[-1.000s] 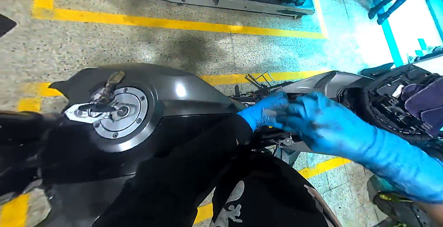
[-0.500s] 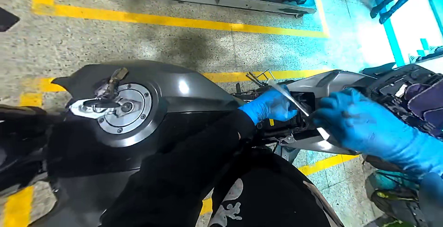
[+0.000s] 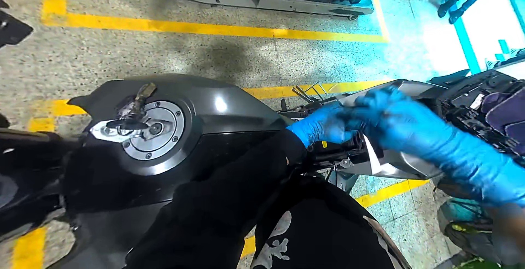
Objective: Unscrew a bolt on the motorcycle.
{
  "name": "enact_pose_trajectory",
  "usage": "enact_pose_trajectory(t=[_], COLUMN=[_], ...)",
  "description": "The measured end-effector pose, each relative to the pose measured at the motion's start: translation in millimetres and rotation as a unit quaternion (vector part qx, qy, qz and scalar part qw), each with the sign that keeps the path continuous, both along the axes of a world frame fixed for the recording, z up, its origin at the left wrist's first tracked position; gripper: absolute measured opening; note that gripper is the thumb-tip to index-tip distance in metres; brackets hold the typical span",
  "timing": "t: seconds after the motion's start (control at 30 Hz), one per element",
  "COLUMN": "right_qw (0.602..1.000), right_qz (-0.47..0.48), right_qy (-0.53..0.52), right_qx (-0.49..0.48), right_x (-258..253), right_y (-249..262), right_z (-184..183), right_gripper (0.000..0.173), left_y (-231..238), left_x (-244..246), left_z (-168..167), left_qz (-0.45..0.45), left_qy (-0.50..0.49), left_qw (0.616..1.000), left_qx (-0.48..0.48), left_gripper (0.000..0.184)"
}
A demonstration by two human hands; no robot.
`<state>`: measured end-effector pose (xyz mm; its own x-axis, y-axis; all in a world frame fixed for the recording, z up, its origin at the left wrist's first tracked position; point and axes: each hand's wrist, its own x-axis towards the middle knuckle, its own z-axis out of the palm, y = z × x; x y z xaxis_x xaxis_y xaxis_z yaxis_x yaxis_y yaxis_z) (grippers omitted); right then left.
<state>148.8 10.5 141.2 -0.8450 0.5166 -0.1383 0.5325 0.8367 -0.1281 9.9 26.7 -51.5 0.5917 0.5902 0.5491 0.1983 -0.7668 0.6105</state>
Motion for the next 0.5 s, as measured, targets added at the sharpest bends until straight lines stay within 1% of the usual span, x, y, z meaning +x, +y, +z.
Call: enact_pose_trajectory(t=[0.03, 0.07, 0.1, 0.13, 0.17, 0.2, 0.23, 0.27, 0.33, 0.4, 0.43, 0.5], right_qw=[0.999, 0.998, 0.996, 0.997, 0.999, 1.0, 0.999, 1.0, 1.0, 0.998, 0.998, 0.999], right_qz=[-0.03, -0.05, -0.056, -0.038, -0.004, 0.024, 0.035, 0.025, -0.015, -0.033, -0.027, -0.021], right_qy=[-0.026, -0.05, -0.063, -0.059, -0.035, -0.012, 0.0, 0.005, -0.013, -0.057, -0.06, -0.021], right_qx=[0.004, 0.005, -0.003, -0.013, -0.013, -0.006, 0.003, 0.008, 0.012, 0.007, -0.005, -0.019], right_x=[14, 28, 35, 33, 23, 9, -2, -7, 8, 30, 35, 33], right_y=[8, 10, 5, -5, -17, -24, -23, -13, 6, 7, 0, -12], right_z=[1, 3, 7, 8, 7, 6, 5, 5, 4, 6, 9, 22], right_gripper=[0.027, 0.029, 0.032, 0.031, 0.026, 0.024, 0.024, 0.025, 0.024, 0.03, 0.033, 0.036], left_y=[1, 2, 0, -3, -6, -4, -3, -2, -4, -3, -4, -2], left_x=[-3, -9, -16, -21, -20, -11, -6, -4, -16, -21, -23, -26], left_z=[6, 14, 24, 30, 27, 13, 5, 5, 25, 34, 39, 52], left_qz=[-0.001, -0.004, 0.001, 0.011, 0.017, 0.02, 0.014, 0.012, -0.006, -0.002, -0.004, -0.022], left_qy=[0.011, 0.019, 0.031, 0.055, 0.065, 0.032, 0.0, -0.019, 0.015, 0.028, 0.063, 0.124], left_qw=[1.0, 1.0, 1.0, 0.998, 0.997, 0.999, 1.0, 1.0, 0.999, 0.999, 0.996, 0.984], left_qx=[0.007, 0.005, -0.005, -0.021, -0.025, -0.014, -0.011, -0.015, -0.046, -0.046, -0.063, -0.124], left_gripper=[0.024, 0.028, 0.029, 0.03, 0.03, 0.026, 0.024, 0.024, 0.023, 0.026, 0.03, 0.034])
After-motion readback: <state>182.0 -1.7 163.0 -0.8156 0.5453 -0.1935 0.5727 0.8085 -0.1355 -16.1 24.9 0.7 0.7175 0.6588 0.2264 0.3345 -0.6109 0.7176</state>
